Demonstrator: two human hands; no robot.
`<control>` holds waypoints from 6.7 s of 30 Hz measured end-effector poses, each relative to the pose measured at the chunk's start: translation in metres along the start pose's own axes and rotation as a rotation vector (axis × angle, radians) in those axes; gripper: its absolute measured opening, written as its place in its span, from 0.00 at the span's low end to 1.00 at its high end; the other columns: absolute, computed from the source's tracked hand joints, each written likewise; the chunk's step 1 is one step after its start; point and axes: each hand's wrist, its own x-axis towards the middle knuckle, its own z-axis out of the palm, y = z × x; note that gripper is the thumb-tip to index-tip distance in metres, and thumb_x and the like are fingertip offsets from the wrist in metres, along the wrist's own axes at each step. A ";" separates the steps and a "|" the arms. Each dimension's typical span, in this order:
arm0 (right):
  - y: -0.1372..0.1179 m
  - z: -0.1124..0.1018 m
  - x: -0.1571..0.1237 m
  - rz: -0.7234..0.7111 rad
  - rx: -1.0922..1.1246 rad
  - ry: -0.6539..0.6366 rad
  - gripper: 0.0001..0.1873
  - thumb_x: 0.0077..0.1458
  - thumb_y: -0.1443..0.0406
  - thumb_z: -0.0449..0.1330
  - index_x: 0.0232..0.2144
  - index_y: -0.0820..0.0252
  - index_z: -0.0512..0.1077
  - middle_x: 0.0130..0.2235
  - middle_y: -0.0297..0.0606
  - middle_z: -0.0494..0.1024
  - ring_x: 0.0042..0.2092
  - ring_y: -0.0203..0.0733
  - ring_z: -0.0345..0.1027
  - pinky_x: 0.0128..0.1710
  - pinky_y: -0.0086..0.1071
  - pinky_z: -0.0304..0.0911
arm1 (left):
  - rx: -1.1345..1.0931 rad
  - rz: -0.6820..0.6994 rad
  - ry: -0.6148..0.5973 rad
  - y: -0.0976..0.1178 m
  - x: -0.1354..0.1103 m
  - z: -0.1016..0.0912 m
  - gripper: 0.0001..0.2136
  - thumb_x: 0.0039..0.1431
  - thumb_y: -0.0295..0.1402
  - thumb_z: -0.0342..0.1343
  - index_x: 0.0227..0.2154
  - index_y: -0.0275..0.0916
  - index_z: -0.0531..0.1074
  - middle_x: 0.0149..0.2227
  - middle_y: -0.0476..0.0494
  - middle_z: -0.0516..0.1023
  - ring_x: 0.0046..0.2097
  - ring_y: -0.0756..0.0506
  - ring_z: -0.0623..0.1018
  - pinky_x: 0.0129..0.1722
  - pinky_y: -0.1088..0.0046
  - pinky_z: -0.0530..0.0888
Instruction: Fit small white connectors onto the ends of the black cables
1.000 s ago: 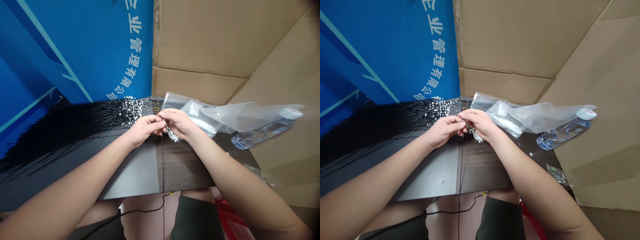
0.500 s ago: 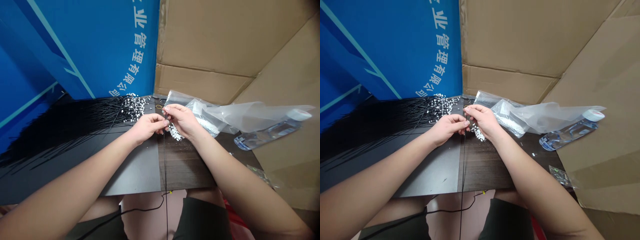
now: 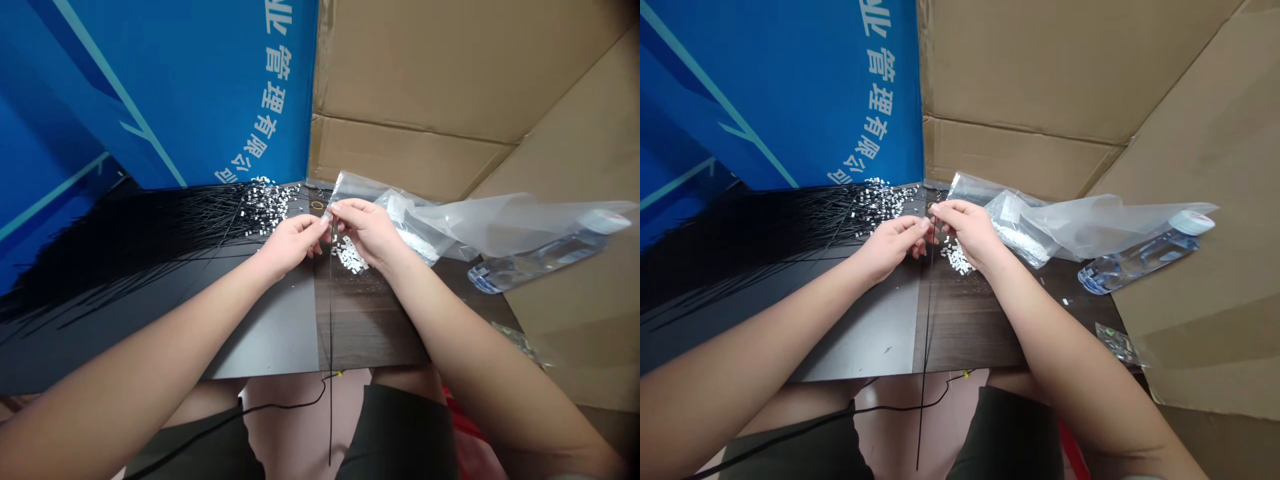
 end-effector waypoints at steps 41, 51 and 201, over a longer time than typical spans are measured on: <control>0.001 -0.004 0.008 -0.012 -0.025 0.131 0.09 0.55 0.63 0.72 0.25 0.59 0.79 0.28 0.32 0.77 0.26 0.30 0.60 0.29 0.31 0.58 | 0.151 0.136 -0.104 0.003 0.017 -0.014 0.11 0.63 0.39 0.64 0.38 0.40 0.68 0.35 0.48 0.76 0.33 0.49 0.75 0.37 0.68 0.73; 0.007 -0.006 0.004 -0.074 -0.183 0.049 0.13 0.52 0.55 0.74 0.29 0.57 0.80 0.30 0.33 0.78 0.29 0.34 0.62 0.30 0.33 0.59 | 0.001 0.178 0.074 0.005 0.019 -0.024 0.16 0.53 0.38 0.74 0.36 0.38 0.74 0.33 0.48 0.80 0.34 0.49 0.80 0.41 0.68 0.77; 0.001 0.014 -0.018 0.085 -0.293 -0.083 0.15 0.48 0.61 0.75 0.17 0.58 0.77 0.20 0.32 0.72 0.23 0.31 0.59 0.23 0.31 0.54 | -0.278 -0.183 0.162 0.023 0.011 -0.005 0.10 0.50 0.27 0.65 0.20 0.37 0.69 0.22 0.50 0.67 0.23 0.55 0.63 0.23 0.77 0.56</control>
